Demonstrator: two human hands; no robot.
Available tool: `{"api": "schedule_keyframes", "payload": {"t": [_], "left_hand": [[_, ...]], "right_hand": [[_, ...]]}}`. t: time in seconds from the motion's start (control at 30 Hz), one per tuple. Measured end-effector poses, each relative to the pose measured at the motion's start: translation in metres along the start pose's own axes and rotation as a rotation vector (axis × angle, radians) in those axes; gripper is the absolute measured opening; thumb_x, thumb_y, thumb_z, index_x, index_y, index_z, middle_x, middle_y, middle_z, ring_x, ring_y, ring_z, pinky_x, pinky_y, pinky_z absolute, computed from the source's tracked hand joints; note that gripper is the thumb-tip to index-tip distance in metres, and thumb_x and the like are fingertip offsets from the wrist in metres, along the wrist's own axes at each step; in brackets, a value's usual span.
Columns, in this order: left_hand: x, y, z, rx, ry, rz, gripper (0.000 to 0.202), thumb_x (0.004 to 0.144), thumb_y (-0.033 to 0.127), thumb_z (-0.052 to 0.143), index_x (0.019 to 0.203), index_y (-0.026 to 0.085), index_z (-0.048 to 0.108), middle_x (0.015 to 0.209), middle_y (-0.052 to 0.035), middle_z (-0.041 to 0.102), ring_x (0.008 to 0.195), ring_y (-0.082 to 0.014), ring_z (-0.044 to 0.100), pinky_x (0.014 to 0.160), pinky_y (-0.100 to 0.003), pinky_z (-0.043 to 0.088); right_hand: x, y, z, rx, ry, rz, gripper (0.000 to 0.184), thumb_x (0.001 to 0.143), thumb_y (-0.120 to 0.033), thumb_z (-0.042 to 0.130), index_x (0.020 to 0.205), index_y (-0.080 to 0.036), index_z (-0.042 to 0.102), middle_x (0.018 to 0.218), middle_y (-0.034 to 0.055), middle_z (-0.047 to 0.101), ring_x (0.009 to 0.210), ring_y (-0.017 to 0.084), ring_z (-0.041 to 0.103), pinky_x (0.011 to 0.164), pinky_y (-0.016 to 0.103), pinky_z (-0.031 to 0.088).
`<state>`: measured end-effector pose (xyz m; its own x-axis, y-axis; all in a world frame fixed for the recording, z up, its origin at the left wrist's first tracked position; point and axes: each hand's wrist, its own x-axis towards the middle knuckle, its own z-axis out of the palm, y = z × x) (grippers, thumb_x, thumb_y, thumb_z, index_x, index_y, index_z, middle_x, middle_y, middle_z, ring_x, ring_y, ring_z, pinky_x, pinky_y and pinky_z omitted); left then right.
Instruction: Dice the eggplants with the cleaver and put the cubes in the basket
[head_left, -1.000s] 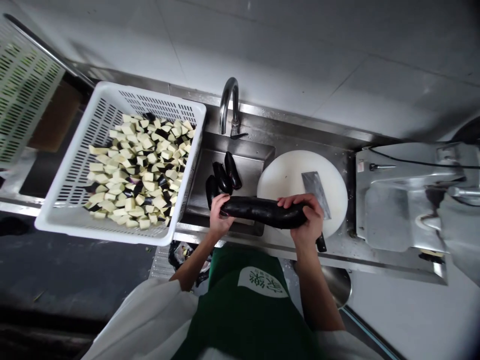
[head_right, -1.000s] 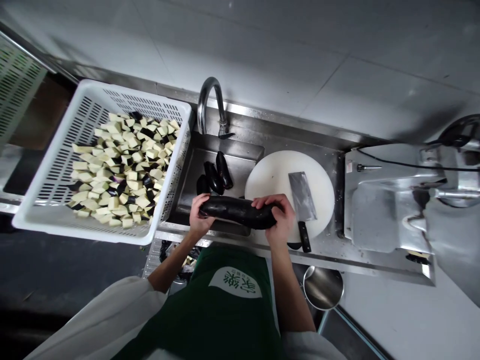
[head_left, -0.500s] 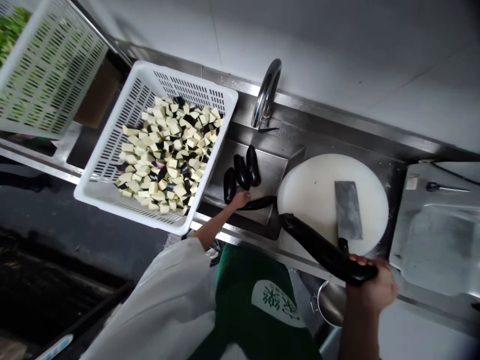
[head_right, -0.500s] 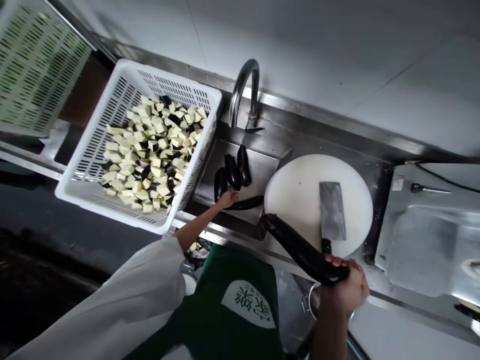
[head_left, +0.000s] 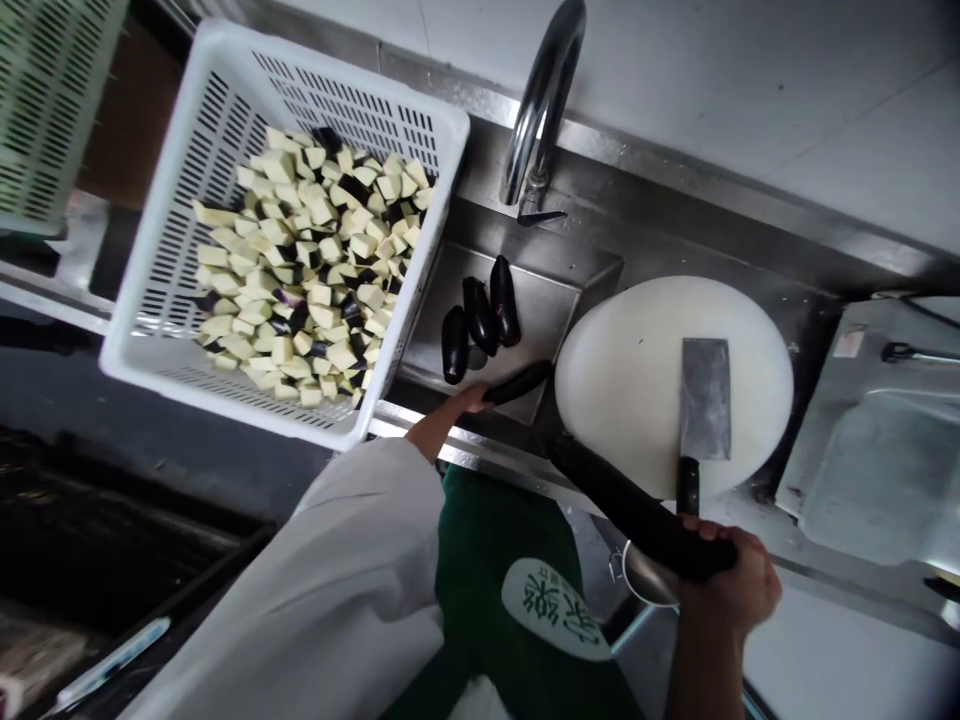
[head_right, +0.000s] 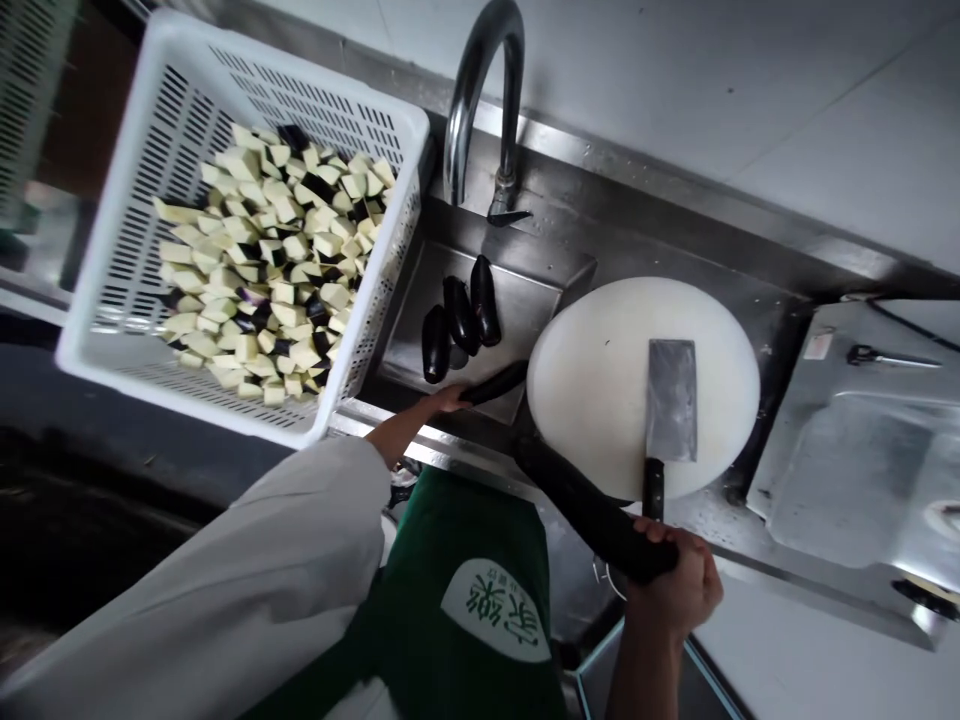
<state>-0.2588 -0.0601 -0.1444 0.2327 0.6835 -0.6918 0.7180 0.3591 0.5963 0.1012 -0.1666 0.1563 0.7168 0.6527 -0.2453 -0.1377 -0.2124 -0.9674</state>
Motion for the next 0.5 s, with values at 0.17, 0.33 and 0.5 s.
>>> {"api": "schedule_keyframes", "payload": {"t": [0.17, 0.33, 0.5], "left_hand": [[-0.068, 0.025, -0.009, -0.345, 0.107, 0.032, 0.047, 0.096, 0.056, 0.061, 0.106, 0.011, 0.073, 0.07, -0.003, 0.065, 0.059, -0.0158, 0.058, 0.062, -0.028, 0.051], [-0.165, 0.049, -0.029, -0.548, 0.467, 0.352, 0.052, 0.089, 0.06, 0.071, 0.111, 0.013, 0.075, 0.093, -0.0073, 0.07, 0.088, -0.021, 0.064, 0.087, -0.033, 0.053], [-0.22, 0.091, -0.05, -0.327, 0.66, 0.643, 0.052, 0.095, 0.048, 0.071, 0.136, 0.018, 0.067, 0.117, -0.0118, 0.065, 0.111, -0.025, 0.062, 0.102, -0.042, 0.05]], "right_hand": [[0.005, -0.001, 0.018, 0.043, -0.093, -0.042, 0.016, 0.068, -0.019, 0.07, 0.062, -0.02, 0.055, 0.055, -0.0058, 0.055, 0.055, 0.013, 0.059, 0.066, 0.033, 0.058], [0.02, -0.011, 0.024, 0.13, -0.18, -0.058, 0.022, 0.071, -0.024, 0.074, 0.062, -0.019, 0.054, 0.054, -0.0063, 0.055, 0.054, 0.013, 0.06, 0.067, 0.034, 0.058], [0.038, -0.019, 0.045, 0.121, -0.349, 0.027, 0.03, 0.067, -0.031, 0.085, 0.082, -0.021, 0.061, 0.054, -0.0101, 0.055, 0.049, 0.012, 0.057, 0.059, 0.03, 0.055]]}}
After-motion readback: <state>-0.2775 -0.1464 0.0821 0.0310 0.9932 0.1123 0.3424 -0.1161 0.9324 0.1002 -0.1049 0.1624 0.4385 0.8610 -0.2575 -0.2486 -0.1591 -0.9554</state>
